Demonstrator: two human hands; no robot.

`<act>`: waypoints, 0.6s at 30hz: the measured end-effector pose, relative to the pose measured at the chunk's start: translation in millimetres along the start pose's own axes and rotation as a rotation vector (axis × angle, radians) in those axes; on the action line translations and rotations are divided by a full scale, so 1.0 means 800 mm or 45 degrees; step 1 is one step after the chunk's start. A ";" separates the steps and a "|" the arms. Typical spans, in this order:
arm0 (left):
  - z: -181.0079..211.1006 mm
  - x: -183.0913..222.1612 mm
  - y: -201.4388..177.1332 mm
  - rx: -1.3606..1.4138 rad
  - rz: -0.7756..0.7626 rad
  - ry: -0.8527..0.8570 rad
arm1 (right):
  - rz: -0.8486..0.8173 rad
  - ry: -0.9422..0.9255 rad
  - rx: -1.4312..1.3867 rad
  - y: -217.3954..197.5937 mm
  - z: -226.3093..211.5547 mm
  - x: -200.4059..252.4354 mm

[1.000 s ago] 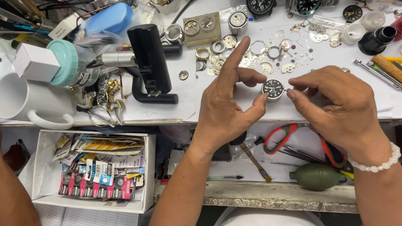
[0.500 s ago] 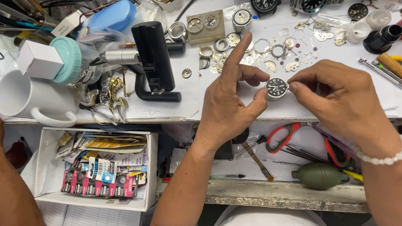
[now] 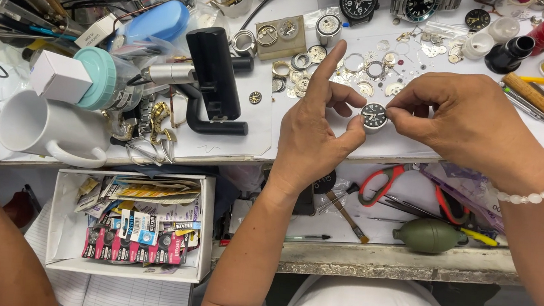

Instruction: Assembling and repairing a watch movement by attaching the dial and hands at a repair bench.

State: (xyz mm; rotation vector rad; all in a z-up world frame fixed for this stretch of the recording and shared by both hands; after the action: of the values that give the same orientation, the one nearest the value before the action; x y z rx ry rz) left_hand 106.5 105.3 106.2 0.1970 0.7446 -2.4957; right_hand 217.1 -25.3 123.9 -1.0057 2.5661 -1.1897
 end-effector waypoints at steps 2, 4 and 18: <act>0.000 0.000 -0.001 0.000 -0.007 -0.018 | -0.008 0.041 0.022 -0.001 -0.005 0.002; 0.002 -0.002 -0.002 0.002 -0.016 -0.038 | -0.015 0.084 0.045 -0.001 -0.004 0.003; 0.001 -0.010 0.005 0.036 -0.127 -0.243 | -0.107 -0.022 0.235 0.003 0.002 -0.011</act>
State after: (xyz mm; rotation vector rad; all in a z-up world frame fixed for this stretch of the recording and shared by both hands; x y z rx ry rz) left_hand 115.3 105.5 107.1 -0.0695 0.6550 -2.5753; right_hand 223.3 -19.7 120.0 -1.0856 2.3692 -1.4030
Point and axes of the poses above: each hand's wrist, its own x-axis away from the middle knuckle, its own y-axis out of the palm, z = x × y, the point moved 9 cm from there along -x, towards the middle knuckle, and after that the axes turned 3 degrees about z, right-handed, at the moved point
